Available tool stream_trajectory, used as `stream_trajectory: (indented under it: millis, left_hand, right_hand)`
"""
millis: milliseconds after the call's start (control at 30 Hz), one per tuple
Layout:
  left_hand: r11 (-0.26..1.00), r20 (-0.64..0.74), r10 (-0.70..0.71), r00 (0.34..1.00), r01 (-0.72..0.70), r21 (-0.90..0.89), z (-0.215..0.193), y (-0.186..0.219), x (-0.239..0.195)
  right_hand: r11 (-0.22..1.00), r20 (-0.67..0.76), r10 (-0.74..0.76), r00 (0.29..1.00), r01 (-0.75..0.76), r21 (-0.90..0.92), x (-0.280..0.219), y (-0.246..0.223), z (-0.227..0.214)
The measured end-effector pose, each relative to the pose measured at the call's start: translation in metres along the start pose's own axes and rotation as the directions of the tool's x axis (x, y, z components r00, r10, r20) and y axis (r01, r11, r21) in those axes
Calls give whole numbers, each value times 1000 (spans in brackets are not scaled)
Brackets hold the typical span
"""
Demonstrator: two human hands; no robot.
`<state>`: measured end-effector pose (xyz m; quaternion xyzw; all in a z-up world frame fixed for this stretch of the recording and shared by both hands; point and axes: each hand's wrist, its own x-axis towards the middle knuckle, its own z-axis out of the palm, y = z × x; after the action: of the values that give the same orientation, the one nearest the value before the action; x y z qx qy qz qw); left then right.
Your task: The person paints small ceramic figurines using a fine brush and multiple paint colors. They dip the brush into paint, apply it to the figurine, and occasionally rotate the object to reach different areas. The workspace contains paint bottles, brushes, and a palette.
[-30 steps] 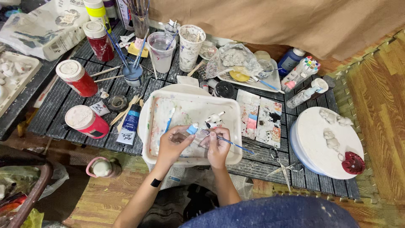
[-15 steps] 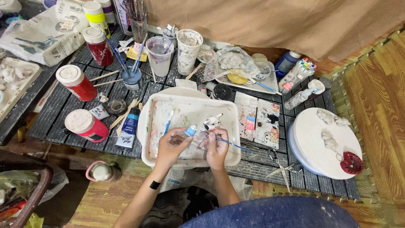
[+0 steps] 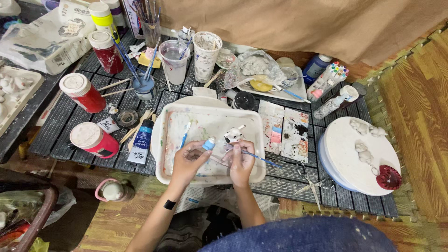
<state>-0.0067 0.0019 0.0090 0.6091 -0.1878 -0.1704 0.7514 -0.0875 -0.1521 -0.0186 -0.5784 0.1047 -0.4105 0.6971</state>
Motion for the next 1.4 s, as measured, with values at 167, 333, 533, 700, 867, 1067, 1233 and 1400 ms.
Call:
stream_trajectory:
  millis: [167,333,533,700,867,1067,1233,1400]
  left_hand:
    - [1000,6,12,1000,-12,1,-2,0,0]
    - [918,-128,349,928,-311,245,4,17,-12]
    - [444,-42,781,623,-508,738,-8,45,-24]
    - [284,122,829,545,-599,749,-25,51,-16]
    - [213,154,866,475,-630,747,-28,52,-14]
    - [223,165,864,477,-655,722,-37,47,-14]
    - [321,136,821,554,-646,693,-44,38,-17]
    - [434,68,765,641,-590,680,-44,9,-10]
  right_hand:
    - [994,-121,-80,989,89,71,2,2,-7]
    - [993,-141,-83,987,94,72,3,-9,0]
    - [990,-70,-114,991,119,74,3,-2,-3]
    - [991,19,-133,991,133,-6,2,2,-3]
    - [994,58,-106,993,104,37,5,-4,3]
    - [997,95,-72,993,72,-4,3,-2,5]
    - [997,99,-75,992,73,29,-2,4,-2]
    - [999,37,-43,998,43,-10,2,3,-1]
